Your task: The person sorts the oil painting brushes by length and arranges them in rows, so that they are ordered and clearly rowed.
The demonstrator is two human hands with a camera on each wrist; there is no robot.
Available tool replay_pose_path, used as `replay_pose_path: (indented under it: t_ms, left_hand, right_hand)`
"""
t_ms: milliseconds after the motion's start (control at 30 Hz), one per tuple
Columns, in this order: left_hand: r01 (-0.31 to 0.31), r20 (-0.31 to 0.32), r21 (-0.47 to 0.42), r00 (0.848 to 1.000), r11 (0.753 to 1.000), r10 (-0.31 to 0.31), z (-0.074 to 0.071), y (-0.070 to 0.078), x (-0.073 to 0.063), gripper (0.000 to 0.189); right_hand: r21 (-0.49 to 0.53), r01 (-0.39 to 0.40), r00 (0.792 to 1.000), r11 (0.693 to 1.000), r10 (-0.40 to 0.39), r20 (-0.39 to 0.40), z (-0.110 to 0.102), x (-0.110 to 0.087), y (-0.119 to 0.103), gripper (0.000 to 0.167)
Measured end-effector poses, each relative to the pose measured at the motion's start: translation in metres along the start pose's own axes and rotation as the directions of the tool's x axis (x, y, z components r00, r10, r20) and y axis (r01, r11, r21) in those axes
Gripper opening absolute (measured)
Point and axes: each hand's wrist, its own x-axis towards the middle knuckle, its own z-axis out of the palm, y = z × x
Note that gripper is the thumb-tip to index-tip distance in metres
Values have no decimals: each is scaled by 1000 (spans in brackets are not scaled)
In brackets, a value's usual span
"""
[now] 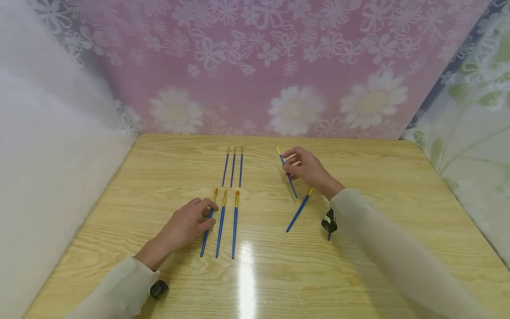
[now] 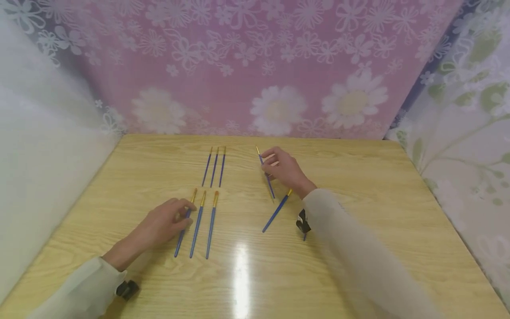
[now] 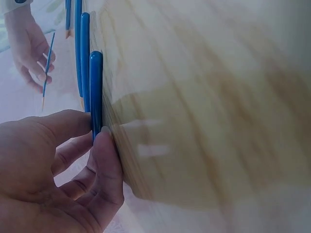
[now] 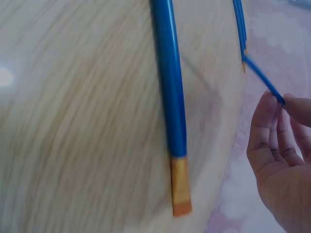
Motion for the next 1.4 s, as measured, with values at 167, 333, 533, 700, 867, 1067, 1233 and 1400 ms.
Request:
replay_pose_path:
  t_ms: [167,333,533,700,867,1067,1233,1400]
  left_hand:
    - [5,3,7,1000,1000,-5,-1,-1,0,26]
    - [4,5,12,1000,1000,-4,-1,-1,0,26]
    - [-8,13,16,1000,1000,8,0,-1,1,26]
    - [-16,10,18,1000,1000,15,-1,-3,1,26]
    - [-10,10,7,1000,1000,10,-1,-3,2,26]
    - [0,17,-4,1000,1000,0,0,-2,1,25]
    - [1,13,2,1000,1000,-1,0,-3,0,26]
    - [-11,9,0,1000,1000,11,-1,-3,0,26]
  right_hand:
    - [15,7,1000,1000,-7,4,16,7,-1,32]
    - [33,-5,1000,999,5,9,29,15,-3,31]
    - [121,-65,998,991,62,32,42,25,-7,39]
    - [126,-84,996,988,83,18,52,36,-11,41]
    - [115,-93,995,989,97,-26,63,47,-15,39]
    - [96,-84,993,992,91,-71,78,58,-19,37]
    - [75,-55,993,996,62,-101,89,64,-28,36]
    - [-30,-53,990,998,49,-136,97,72,-32,35]
